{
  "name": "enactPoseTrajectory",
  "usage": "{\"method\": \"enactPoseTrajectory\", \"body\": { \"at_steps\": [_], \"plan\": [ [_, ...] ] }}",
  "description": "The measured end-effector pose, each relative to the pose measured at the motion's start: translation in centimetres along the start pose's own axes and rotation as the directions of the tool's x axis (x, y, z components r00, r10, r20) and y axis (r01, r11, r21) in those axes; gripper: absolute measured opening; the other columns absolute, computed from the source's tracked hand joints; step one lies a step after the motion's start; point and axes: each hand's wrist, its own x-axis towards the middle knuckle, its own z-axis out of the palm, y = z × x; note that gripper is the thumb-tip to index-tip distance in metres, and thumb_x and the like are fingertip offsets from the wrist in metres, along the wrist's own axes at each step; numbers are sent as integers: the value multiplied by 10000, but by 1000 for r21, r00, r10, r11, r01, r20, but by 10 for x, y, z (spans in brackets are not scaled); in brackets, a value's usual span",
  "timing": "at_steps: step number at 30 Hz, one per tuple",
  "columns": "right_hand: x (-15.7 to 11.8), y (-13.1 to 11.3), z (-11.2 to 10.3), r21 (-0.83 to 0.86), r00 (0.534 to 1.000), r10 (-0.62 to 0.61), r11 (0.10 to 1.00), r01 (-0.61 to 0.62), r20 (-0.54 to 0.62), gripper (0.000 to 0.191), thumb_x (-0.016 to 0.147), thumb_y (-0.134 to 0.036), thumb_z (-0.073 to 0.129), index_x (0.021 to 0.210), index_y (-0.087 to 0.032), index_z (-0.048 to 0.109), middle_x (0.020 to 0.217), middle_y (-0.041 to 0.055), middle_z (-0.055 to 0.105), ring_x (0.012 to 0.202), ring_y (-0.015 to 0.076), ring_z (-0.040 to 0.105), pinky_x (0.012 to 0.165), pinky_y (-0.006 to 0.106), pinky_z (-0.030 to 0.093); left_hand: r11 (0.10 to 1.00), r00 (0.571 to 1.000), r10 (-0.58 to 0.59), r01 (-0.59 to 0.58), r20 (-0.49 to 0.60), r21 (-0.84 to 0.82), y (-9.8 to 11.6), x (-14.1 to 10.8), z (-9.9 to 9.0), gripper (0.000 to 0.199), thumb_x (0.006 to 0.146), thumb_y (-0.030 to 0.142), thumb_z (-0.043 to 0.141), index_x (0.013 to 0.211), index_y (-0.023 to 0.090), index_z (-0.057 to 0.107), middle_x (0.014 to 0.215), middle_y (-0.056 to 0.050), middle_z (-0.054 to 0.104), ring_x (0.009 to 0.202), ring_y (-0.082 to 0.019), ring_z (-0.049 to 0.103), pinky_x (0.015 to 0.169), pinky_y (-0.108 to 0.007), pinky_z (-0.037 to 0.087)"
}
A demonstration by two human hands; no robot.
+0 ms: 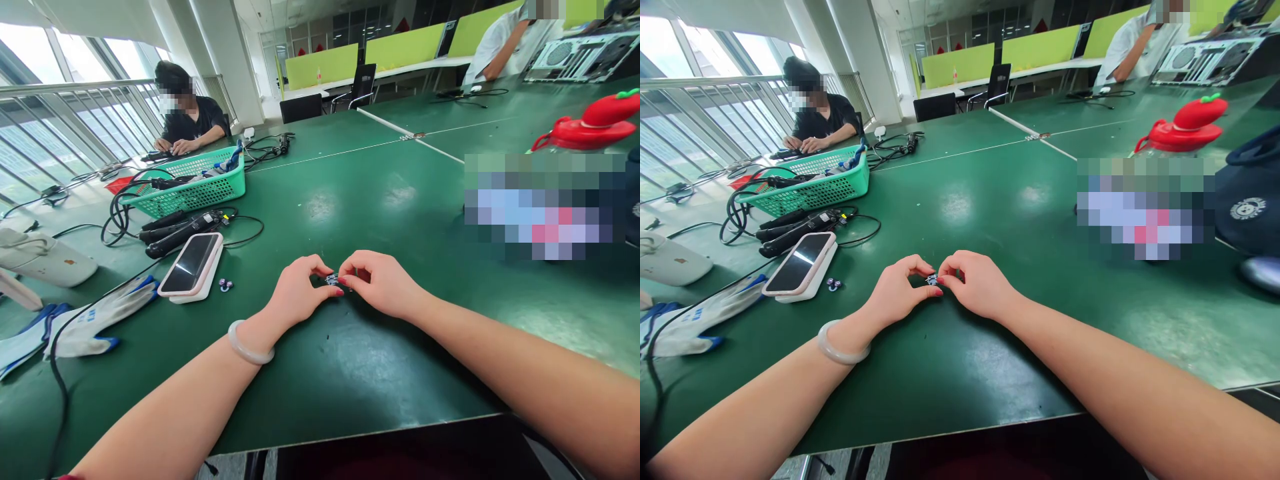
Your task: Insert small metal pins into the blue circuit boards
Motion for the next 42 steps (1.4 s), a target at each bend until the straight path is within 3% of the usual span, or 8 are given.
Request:
{"method": "enactPoseTrajectory", "body": {
  "at_steps": [12,15,20,24,29,32,37,42],
  "plan": [
    [4,1,-1,188,990,137,972,-143,43,119,732,-311,630,725,-197,597,657,-39,558,531,87,429,522,232,356,997,997,70,-70,-46,-18,-2,-1,1,295,588,341,777,756,199,580,871,-18,657,838,-184,604,811,-349,462],
    [4,7,-8,23,992,89,996,-91,93,60,753,-236,599,716,-204,634,703,-22,587,579,100,483,563,239,383,1000,997,12,-11,-83,16,-3,0,-1,269,602,331,765,750,204,579,859,-14,668,834,-190,612,798,-352,463],
    [3,14,-14,-243,975,18,969,37,223,123,777,-173,598,797,-247,693,853,-3,616,712,127,565,662,257,423,990,985,-134,128,-106,-60,-8,2,-1,274,610,325,757,741,203,549,791,-9,685,775,-179,631,746,-336,483],
    [4,14,-12,-308,967,2,948,80,255,118,802,-194,589,744,-240,681,827,-6,601,689,126,564,633,257,416,959,985,-173,163,-20,-231,-11,3,3,296,605,291,757,765,188,530,764,-16,679,713,-156,639,732,-333,513],
    [4,15,-9,-389,950,-114,893,226,290,186,867,-211,504,742,-207,641,833,20,586,695,139,545,633,270,396,897,984,-164,176,64,-407,-14,4,7,333,596,280,759,799,175,517,798,-32,675,730,-148,648,746,-332,526],
    [3,14,-8,-350,964,-137,913,212,227,187,881,-209,477,758,-195,617,830,24,575,689,135,531,643,268,394,913,986,-158,164,47,-373,-12,4,5,330,598,285,759,791,177,515,791,-26,672,705,-141,632,727,-324,515],
    [0,6,-3,-90,991,-134,987,134,6,137,858,-166,496,780,-195,604,850,15,580,703,115,528,659,246,402,960,993,-111,118,45,-253,-4,0,1,312,596,303,768,752,182,527,771,3,663,724,-144,613,729,-307,483],
    [-1,1,4,-25,982,-184,983,183,-35,107,843,-171,528,786,-200,614,857,11,580,687,107,517,638,245,398,982,998,-23,34,58,-186,-3,-1,0,310,589,339,777,740,189,552,789,17,642,808,-153,591,783,-304,457]
  ]
}}
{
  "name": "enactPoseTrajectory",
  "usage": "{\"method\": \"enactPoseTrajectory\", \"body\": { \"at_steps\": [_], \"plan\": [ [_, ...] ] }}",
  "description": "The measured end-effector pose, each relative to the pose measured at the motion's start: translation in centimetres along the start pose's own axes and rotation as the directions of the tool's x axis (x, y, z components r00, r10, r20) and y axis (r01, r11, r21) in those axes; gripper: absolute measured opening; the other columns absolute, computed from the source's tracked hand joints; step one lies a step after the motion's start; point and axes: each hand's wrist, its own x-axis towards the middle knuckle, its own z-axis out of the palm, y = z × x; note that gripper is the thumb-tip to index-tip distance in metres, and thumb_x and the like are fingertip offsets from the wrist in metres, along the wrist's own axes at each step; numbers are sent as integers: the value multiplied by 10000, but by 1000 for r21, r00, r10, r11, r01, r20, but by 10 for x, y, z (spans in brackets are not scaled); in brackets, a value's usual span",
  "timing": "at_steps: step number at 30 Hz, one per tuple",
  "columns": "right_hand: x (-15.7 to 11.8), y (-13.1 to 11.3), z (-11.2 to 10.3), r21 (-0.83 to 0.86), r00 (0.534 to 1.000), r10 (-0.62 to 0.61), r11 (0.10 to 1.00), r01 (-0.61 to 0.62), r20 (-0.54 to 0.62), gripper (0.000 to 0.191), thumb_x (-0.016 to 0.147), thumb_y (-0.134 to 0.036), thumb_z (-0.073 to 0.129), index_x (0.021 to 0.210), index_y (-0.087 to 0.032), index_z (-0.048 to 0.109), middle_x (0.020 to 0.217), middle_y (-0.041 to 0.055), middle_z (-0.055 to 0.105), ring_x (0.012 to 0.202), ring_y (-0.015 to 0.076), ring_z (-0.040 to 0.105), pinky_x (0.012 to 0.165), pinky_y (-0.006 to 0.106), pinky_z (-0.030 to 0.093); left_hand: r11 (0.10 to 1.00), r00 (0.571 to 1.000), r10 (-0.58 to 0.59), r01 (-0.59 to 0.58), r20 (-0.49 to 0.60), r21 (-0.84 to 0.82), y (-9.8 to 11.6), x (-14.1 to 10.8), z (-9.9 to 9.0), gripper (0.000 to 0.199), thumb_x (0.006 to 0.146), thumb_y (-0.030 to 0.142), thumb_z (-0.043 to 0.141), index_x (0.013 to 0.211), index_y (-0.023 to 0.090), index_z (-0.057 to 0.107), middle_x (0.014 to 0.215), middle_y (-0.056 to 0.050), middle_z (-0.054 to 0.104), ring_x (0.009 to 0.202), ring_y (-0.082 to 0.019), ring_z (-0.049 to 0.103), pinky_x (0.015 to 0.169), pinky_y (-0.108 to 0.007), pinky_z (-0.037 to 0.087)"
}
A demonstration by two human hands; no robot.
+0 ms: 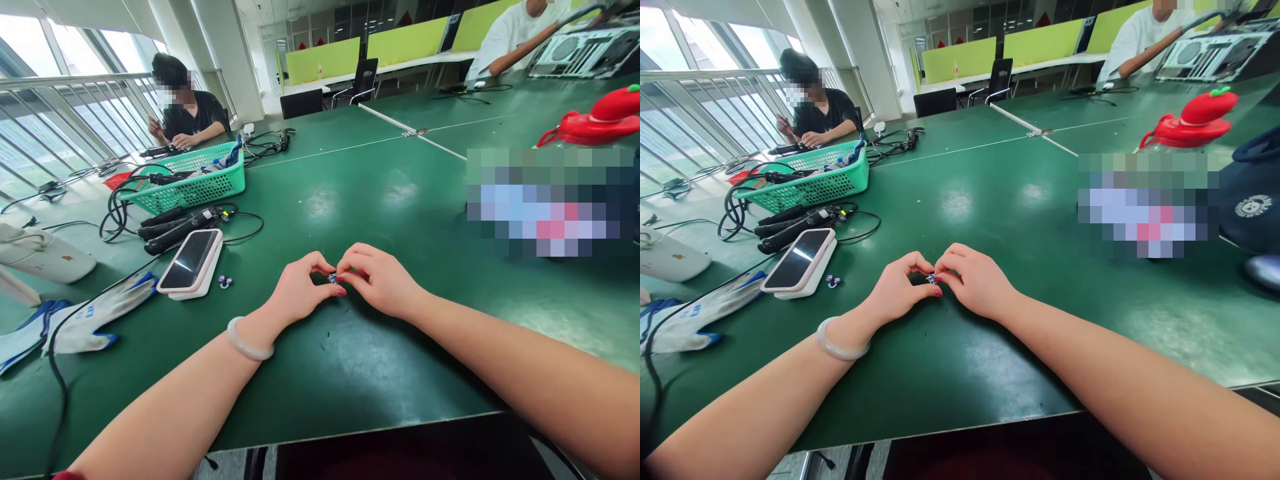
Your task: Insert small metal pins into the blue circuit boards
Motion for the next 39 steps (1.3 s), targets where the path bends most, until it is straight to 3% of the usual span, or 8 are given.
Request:
{"method": "enactPoseTrajectory", "body": {
  "at_steps": [6,9,13,21,25,31,34,39],
  "plan": [
    [2,1,-3,83,989,129,989,-123,-72,23,786,-178,597,789,-200,592,697,-28,546,568,93,454,547,234,375,998,999,31,-32,-19,-48,-4,2,1,315,581,324,785,757,184,566,800,8,645,820,-157,587,816,-320,437],
    [2,5,-4,81,977,187,980,-179,-98,73,830,-200,551,773,-196,596,675,-27,560,562,97,468,558,238,396,958,998,-43,30,-40,-284,-5,4,1,321,599,315,766,775,176,537,802,-8,663,771,-143,597,767,-309,449],
    [0,8,1,-170,997,53,984,-44,49,100,840,-233,573,844,-204,669,846,24,617,741,143,551,701,286,444,848,993,-101,56,-58,-527,-7,7,0,341,615,331,751,788,171,504,808,-21,677,739,-127,607,737,-295,461],
    [4,6,17,-426,975,-95,888,174,200,198,891,-299,527,887,-212,705,915,58,645,801,184,519,713,314,436,995,978,-55,37,-203,-95,-16,10,0,285,620,325,740,766,179,544,832,-25,673,807,-170,623,799,-345,463],
    [6,8,14,-335,991,-69,936,104,117,175,878,-253,531,817,-182,680,827,49,647,782,173,525,723,310,428,999,976,-46,46,-214,-4,-13,8,-2,277,622,348,734,761,189,554,839,-14,675,822,-177,624,805,-349,465],
    [6,5,1,207,957,287,940,-272,-46,125,808,-286,572,778,-198,656,698,-8,647,584,116,514,587,265,416,999,978,-34,42,-205,34,-8,5,-1,332,574,381,770,738,193,551,857,-9,659,846,-183,606,833,-358,453],
    [7,4,1,379,944,330,875,-301,-14,147,779,-325,596,782,-191,656,728,3,655,606,120,533,598,267,424,999,981,-20,25,-193,25,-8,4,0,354,560,401,779,726,190,549,883,-15,651,863,-188,600,849,-367,447],
    [7,6,4,356,953,301,894,-273,-24,130,760,-319,625,752,-192,653,637,-19,584,539,98,444,533,252,370,994,989,14,-29,-146,-102,-7,4,1,364,544,376,800,715,178,546,870,-30,643,927,-199,594,881,-370,435]
  ]
}}
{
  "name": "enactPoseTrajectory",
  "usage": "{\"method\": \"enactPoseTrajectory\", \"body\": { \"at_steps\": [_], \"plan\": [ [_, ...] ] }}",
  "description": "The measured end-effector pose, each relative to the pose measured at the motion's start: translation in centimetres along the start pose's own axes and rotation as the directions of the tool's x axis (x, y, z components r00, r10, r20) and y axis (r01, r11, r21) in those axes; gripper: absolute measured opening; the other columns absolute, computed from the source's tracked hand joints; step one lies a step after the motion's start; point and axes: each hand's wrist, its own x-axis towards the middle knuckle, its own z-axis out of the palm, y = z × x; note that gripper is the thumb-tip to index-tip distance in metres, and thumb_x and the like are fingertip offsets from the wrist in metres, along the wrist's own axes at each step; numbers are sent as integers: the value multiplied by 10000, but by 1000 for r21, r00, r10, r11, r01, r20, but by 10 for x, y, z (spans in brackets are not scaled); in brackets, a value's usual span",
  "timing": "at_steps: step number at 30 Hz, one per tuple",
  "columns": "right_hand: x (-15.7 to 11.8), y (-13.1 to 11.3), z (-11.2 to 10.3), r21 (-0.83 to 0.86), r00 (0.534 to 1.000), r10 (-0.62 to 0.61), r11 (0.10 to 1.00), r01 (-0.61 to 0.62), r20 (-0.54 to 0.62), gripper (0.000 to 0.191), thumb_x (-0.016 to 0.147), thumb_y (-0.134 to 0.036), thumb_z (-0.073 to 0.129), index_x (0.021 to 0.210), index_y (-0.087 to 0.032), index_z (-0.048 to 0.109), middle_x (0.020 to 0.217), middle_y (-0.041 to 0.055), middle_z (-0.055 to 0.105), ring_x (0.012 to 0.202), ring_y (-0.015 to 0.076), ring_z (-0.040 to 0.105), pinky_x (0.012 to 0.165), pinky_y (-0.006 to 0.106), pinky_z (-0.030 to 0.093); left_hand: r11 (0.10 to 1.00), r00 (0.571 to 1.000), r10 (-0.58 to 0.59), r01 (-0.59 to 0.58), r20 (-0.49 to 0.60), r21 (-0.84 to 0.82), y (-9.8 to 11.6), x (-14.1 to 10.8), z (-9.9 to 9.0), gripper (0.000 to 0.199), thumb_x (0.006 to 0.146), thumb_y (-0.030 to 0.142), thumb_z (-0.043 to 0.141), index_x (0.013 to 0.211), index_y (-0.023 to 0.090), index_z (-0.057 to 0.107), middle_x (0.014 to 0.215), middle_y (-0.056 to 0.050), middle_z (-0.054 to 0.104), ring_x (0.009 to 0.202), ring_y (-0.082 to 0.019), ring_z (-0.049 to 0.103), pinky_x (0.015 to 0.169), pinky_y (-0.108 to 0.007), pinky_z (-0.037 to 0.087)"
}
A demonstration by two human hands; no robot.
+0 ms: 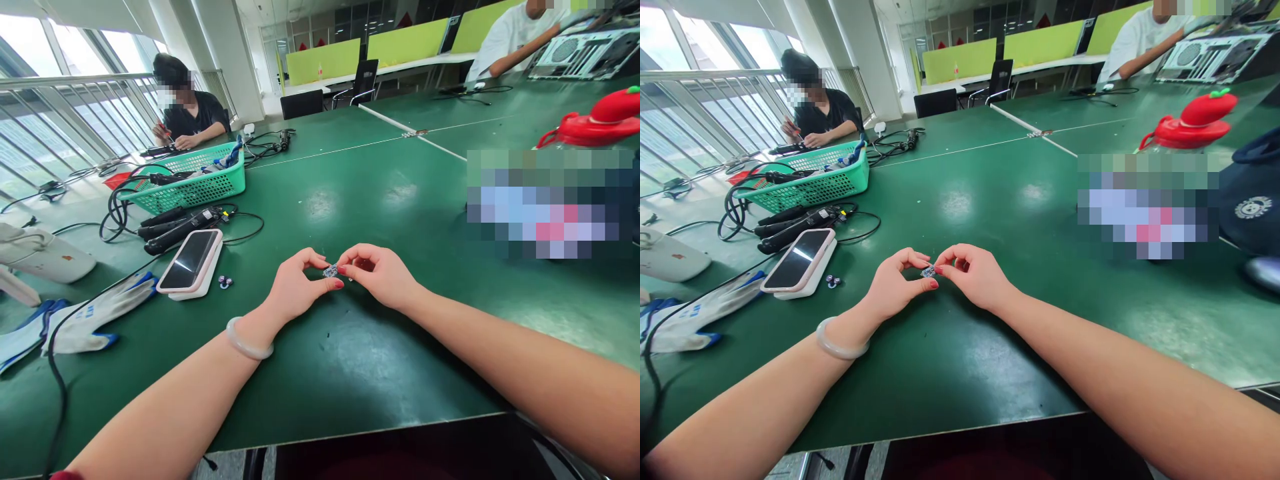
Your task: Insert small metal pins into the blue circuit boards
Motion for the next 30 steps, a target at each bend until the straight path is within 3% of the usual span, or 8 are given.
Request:
{"method": "enactPoseTrajectory", "body": {
  "at_steps": [7,11,14,17,19,22,25,30],
  "plan": [
    [-5,-6,-4,-185,955,-292,943,277,-59,77,797,-208,594,748,-206,653,757,7,606,607,107,491,567,248,419,944,993,-49,81,105,-319,4,1,0,354,541,302,806,702,161,524,853,-40,642,831,-159,598,841,-350,456],
    [-10,-9,-8,-376,885,-465,825,422,-27,169,858,-256,530,796,-231,685,824,38,645,746,150,573,711,301,475,897,988,-71,123,137,-425,6,0,-1,365,538,310,811,696,162,517,866,-43,649,812,-149,596,818,-336,463],
    [-12,-10,-13,-458,847,-530,749,480,20,213,885,-265,494,845,-243,702,829,40,666,754,153,580,725,305,473,900,989,-47,102,138,-424,5,0,-2,361,539,305,812,697,160,521,878,-46,649,838,-153,598,841,-335,454],
    [-9,-8,-19,-488,894,-447,772,408,41,194,872,-234,514,941,-235,696,843,31,676,754,149,588,716,289,466,929,989,-59,102,132,-356,3,0,-2,353,560,311,798,714,162,518,857,-44,651,818,-154,599,823,-339,458],
    [-5,-3,-23,-522,959,-266,806,277,97,177,834,-233,573,972,-229,685,833,19,669,729,148,588,686,283,460,960,991,-86,111,107,-256,0,1,-1,355,566,327,793,724,162,522,848,-41,651,801,-153,594,813,-344,458],
    [1,4,-25,-587,968,-42,789,184,247,90,794,-241,622,856,-224,685,833,11,651,716,147,583,653,274,441,988,992,-102,109,71,-112,-4,2,-1,357,570,361,790,735,165,541,850,-40,653,803,-158,588,823,-354,453],
    [5,8,-22,-616,964,20,773,153,264,131,830,-212,561,741,-207,656,808,17,641,725,148,577,652,270,424,994,993,-93,96,66,-45,-6,1,-1,351,575,376,786,743,171,557,868,-39,659,821,-168,593,833,-356,447],
    [10,12,-19,-569,972,20,814,120,234,152,823,-224,560,717,-211,667,765,8,645,704,144,568,638,263,412,995,990,-97,97,101,8,-4,1,0,346,578,383,782,746,180,559,892,-36,665,838,-175,599,829,-351,439]
  ]
}}
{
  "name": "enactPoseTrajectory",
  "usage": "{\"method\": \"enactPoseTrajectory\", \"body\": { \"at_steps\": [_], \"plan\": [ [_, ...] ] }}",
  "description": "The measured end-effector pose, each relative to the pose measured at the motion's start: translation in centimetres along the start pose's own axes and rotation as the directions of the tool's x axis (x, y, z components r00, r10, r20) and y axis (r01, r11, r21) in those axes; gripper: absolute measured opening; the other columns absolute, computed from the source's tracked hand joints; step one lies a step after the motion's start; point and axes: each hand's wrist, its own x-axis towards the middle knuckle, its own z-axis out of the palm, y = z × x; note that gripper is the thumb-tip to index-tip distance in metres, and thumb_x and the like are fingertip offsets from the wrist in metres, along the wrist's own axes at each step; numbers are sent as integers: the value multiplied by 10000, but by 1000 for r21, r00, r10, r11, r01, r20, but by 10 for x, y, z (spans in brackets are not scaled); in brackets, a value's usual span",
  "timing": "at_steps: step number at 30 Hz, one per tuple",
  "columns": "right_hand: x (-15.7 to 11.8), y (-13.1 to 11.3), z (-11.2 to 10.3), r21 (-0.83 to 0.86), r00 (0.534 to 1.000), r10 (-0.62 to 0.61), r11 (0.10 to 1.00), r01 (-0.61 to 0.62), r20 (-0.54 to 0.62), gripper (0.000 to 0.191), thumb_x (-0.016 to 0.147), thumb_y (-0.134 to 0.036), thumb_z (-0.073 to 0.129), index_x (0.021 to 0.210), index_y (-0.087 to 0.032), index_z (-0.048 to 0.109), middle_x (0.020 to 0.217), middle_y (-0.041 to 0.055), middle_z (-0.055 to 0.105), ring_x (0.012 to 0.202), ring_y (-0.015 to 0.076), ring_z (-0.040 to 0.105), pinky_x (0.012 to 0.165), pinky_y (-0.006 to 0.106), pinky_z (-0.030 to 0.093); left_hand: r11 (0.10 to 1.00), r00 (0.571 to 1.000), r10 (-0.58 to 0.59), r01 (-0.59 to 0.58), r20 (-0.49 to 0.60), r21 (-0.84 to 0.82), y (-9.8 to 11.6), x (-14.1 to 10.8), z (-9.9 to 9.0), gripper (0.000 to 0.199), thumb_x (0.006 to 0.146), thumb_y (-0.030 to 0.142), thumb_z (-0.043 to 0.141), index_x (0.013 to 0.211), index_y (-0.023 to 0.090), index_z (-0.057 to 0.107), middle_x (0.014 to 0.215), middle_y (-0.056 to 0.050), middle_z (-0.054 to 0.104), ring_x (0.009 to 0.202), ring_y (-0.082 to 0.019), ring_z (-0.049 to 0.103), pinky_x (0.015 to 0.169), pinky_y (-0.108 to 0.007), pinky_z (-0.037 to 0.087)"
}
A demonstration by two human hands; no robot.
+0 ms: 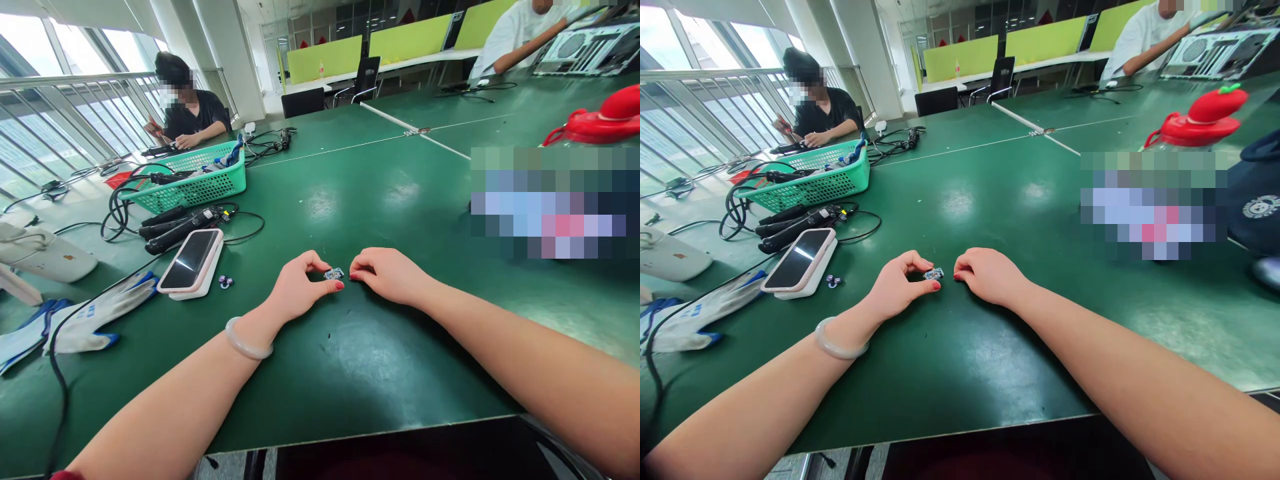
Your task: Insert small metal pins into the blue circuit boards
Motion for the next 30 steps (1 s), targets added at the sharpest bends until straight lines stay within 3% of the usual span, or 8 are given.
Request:
{"method": "enactPoseTrajectory", "body": {
  "at_steps": [9,16,21,30],
  "plan": [
    [0,8,-6,13,1000,-20,1000,20,-19,114,783,-175,598,695,-201,666,752,8,634,698,138,565,658,266,429,998,999,3,-6,39,68,-2,0,0,357,561,397,787,746,187,565,908,-34,666,850,-186,601,832,-355,433],
    [-9,-15,-4,121,963,-53,989,88,-265,142,798,-142,560,700,-202,642,744,7,628,688,133,562,655,268,439,992,999,28,-32,39,120,4,-2,0,349,556,393,783,733,192,560,879,-22,660,855,-192,586,817,-349,426],
    [-14,-27,2,129,967,-116,981,147,-225,145,817,-143,540,749,-206,652,803,14,640,728,134,582,678,269,453,990,998,48,-53,41,127,3,-3,1,359,558,413,780,738,198,556,855,-10,651,837,-185,580,816,-344,424],
    [-15,-27,3,79,967,-133,985,153,-216,154,840,-148,525,787,-206,658,837,16,641,748,135,586,706,272,459,996,998,48,-51,42,77,5,-2,1,299,586,333,776,739,190,562,821,-4,651,805,-165,583,801,-327,438]
  ]
}}
